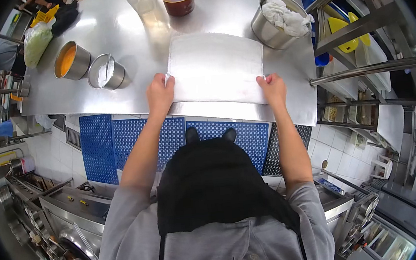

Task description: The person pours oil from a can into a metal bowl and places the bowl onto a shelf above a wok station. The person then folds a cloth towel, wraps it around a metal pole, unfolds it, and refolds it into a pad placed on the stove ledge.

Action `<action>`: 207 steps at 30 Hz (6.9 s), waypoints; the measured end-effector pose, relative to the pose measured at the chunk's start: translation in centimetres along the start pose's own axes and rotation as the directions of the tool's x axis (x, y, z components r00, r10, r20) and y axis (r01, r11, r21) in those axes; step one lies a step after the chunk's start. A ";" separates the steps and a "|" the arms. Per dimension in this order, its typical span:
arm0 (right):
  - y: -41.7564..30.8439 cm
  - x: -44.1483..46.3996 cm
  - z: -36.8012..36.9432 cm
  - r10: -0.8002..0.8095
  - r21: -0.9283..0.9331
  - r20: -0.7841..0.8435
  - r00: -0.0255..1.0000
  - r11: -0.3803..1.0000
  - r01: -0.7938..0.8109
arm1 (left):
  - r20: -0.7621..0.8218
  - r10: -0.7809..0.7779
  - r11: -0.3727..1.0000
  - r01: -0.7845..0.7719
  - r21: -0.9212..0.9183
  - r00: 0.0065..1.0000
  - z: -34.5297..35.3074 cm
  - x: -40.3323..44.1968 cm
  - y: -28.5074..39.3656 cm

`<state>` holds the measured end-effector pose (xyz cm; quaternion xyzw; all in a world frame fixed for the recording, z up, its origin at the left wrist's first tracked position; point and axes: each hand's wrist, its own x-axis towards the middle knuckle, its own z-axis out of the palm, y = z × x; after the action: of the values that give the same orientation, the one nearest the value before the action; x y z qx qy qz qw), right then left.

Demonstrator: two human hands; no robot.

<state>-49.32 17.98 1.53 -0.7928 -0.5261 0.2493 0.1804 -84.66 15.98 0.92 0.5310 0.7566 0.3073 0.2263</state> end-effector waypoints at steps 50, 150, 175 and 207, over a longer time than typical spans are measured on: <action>-1.5 -2.0 0.9 -0.748 -0.225 -0.244 0.617 0.662 0.715 | 0.121 0.613 0.748 -0.623 0.230 0.781 0.1 1.5 1.6; -1.5 -1.6 4.6 -0.527 -0.412 -0.020 0.850 0.779 0.473 | 0.311 0.470 0.634 -0.561 0.532 0.826 3.1 0.2 2.4; -1.2 -5.5 -8.4 -0.435 0.786 -0.135 0.891 0.500 0.363 | 0.817 0.556 0.401 -0.910 -0.100 0.155 -0.3 0.4 28.3; 38.2 -40.0 -12.4 0.972 0.757 -0.221 0.081 0.119 0.643 | 0.715 0.358 0.821 -0.162 -0.547 -0.600 39.7 -44.1 55.6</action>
<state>-26.55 -33.81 -1.17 -0.4632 0.2419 -0.0450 0.8514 -6.46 -2.88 12.69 0.7039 -0.0294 -0.2021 0.6803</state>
